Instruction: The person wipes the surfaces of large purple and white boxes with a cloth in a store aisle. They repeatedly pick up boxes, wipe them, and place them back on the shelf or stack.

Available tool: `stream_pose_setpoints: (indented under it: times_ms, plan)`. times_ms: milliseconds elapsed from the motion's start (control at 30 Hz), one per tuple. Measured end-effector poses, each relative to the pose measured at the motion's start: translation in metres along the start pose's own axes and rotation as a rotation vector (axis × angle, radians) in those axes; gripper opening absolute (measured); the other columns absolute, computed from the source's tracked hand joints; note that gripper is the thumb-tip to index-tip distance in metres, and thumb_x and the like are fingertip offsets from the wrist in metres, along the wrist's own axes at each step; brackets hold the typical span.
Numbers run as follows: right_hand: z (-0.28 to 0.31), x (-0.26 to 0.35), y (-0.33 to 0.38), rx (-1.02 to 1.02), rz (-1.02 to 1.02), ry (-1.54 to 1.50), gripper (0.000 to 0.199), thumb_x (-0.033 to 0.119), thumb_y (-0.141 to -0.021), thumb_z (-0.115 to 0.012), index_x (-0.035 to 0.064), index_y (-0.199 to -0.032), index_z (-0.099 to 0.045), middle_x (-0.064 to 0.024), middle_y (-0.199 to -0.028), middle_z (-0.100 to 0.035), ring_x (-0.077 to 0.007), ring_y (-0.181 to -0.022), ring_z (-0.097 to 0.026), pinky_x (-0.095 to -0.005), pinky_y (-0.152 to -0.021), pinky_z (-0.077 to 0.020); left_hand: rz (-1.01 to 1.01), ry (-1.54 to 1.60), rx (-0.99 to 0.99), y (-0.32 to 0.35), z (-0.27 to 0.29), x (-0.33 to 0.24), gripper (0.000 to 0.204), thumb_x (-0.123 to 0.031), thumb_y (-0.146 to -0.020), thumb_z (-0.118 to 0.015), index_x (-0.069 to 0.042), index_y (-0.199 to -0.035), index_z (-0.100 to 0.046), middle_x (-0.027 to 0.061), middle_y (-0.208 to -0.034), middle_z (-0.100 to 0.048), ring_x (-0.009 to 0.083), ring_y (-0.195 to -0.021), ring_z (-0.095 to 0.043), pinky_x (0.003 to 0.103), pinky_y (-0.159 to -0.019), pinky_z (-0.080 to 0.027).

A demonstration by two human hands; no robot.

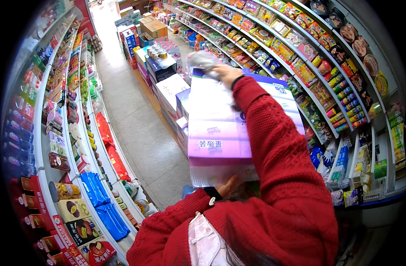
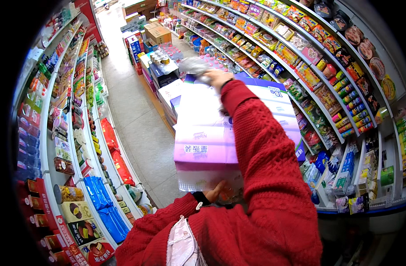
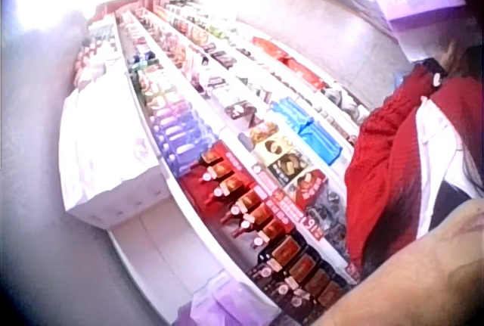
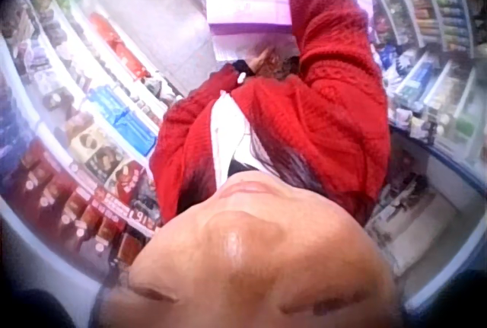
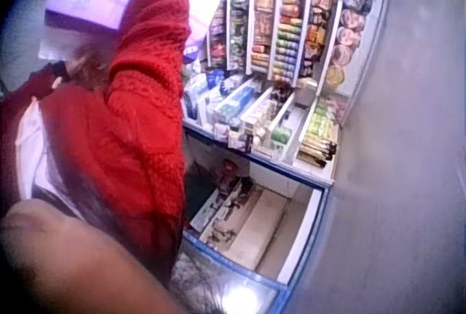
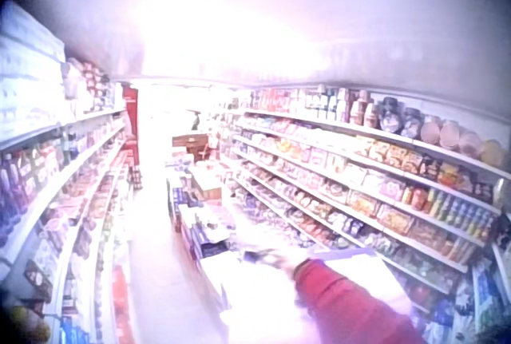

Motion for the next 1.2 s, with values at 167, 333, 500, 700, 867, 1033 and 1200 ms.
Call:
stream_pose_setpoints:
  times_ms: [167, 333, 500, 700, 867, 1033, 1200]
  plan:
    - [0.027, -0.231, 0.114, -0.009, -0.505, -0.048, 0.029, 0.018, -0.084, -0.046, 0.0036, -0.105, -0.059, -0.0186, -0.108, -0.058, -0.0326, -0.105, -0.052, -0.0386, -0.092, -0.0402, -0.004, -0.056, -0.029, 0.004, -0.007, -0.037, 0.039, -0.031, -0.096, -0.036, 0.0, -0.099, -0.059, 0.0116, -0.081, -0.067, 0.0202, -0.06, -0.062, 0.031, -0.064, -0.049]
    - [0.058, -0.281, 0.247, -0.252, -0.598, 0.036, 0.034, 0.01, -0.081, -0.044, 0.0024, -0.113, -0.055, -0.021, -0.118, -0.052, -0.0322, -0.112, -0.049, -0.0372, -0.096, -0.0378, -0.031, -0.205, 0.119, -0.006, -0.008, -0.041, 0.035, -0.027, -0.094, -0.039, 0.001, -0.106, -0.056, 0.0141, -0.09, -0.065, 0.0224, -0.077, -0.063, 0.034, -0.073, -0.048]
    - [0.074, -0.375, 0.387, 0.237, -0.771, 0.153, 0.049, 0.044, -0.084, -0.047, 0.0009, -0.098, -0.063, -0.022, -0.101, -0.061, -0.0327, -0.099, -0.057, -0.036, -0.083, -0.0426, -0.134, -0.275, 0.295, -0.01, -0.046, -0.036, 0.03, -0.021, -0.087, -0.045, -0.002, -0.106, -0.059, 0.0149, -0.095, -0.064, 0.0254, -0.084, -0.061, 0.035, -0.075, -0.047]
    - [0.059, -0.319, 0.444, -0.125, -0.79, -0.712, 0.038, 0.026, -0.089, -0.052, -0.0026, -0.114, -0.057, -0.0094, -0.106, -0.062, -0.015, -0.1, -0.056, -0.026, -0.087, -0.0406, 0.023, -0.979, 0.87, 0.074, -0.037, -0.081, 0.03, -0.017, -0.083, -0.048, -0.003, -0.108, -0.058, 0.018, -0.102, -0.061, 0.0308, -0.094, -0.057, 0.036, -0.084, -0.043]
    - [0.079, -0.231, 0.479, -0.263, -0.732, -0.796, 0.035, 0.022, -0.093, -0.047, 0.0006, -0.12, -0.051, -0.0051, -0.11, -0.057, -0.0123, -0.097, -0.053, -0.0238, -0.086, -0.0407, -0.183, -0.732, 0.456, 0.058, -0.065, -0.274, 0.027, -0.017, -0.087, -0.053, 0.001, -0.106, -0.061, 0.0134, -0.099, -0.065, 0.0242, -0.095, -0.061, 0.033, -0.083, -0.046]
    - [0.07, -0.172, 0.495, -0.63, -0.737, -1.28, 0.045, 0.021, -0.093, -0.047, -0.007, -0.128, -0.04, -0.0084, -0.117, -0.053, -0.0154, -0.108, -0.048, -0.024, -0.095, -0.0331, -0.451, -1.801, 0.11, -0.069, -0.113, -0.269, 0.064, -0.044, -0.081, -0.057, -0.021, -0.136, -0.034, 0.0113, -0.143, -0.027, 0.0343, -0.134, -0.019, 0.059, -0.102, -0.019]
    - [0.063, -0.162, 0.513, -0.743, -0.637, -1.421, 0.048, 0.023, -0.095, -0.043, -0.0072, -0.131, -0.036, -0.0109, -0.127, -0.046, -0.0155, -0.117, -0.042, -0.0239, -0.099, -0.0295, -0.218, -1.927, 0.285, -0.124, -0.113, -0.199, 0.073, -0.064, -0.079, -0.042, -0.026, -0.14, -0.027, 0.0128, -0.148, -0.015, 0.0409, -0.135, -0.008, 0.07, -0.096, -0.008]
Point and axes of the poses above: each hand's wrist, its own y-axis away from the middle knuckle, its own z-axis out of the back of the hand, x = y × z, the point moved 10 cm from there along -y, towards the middle knuckle
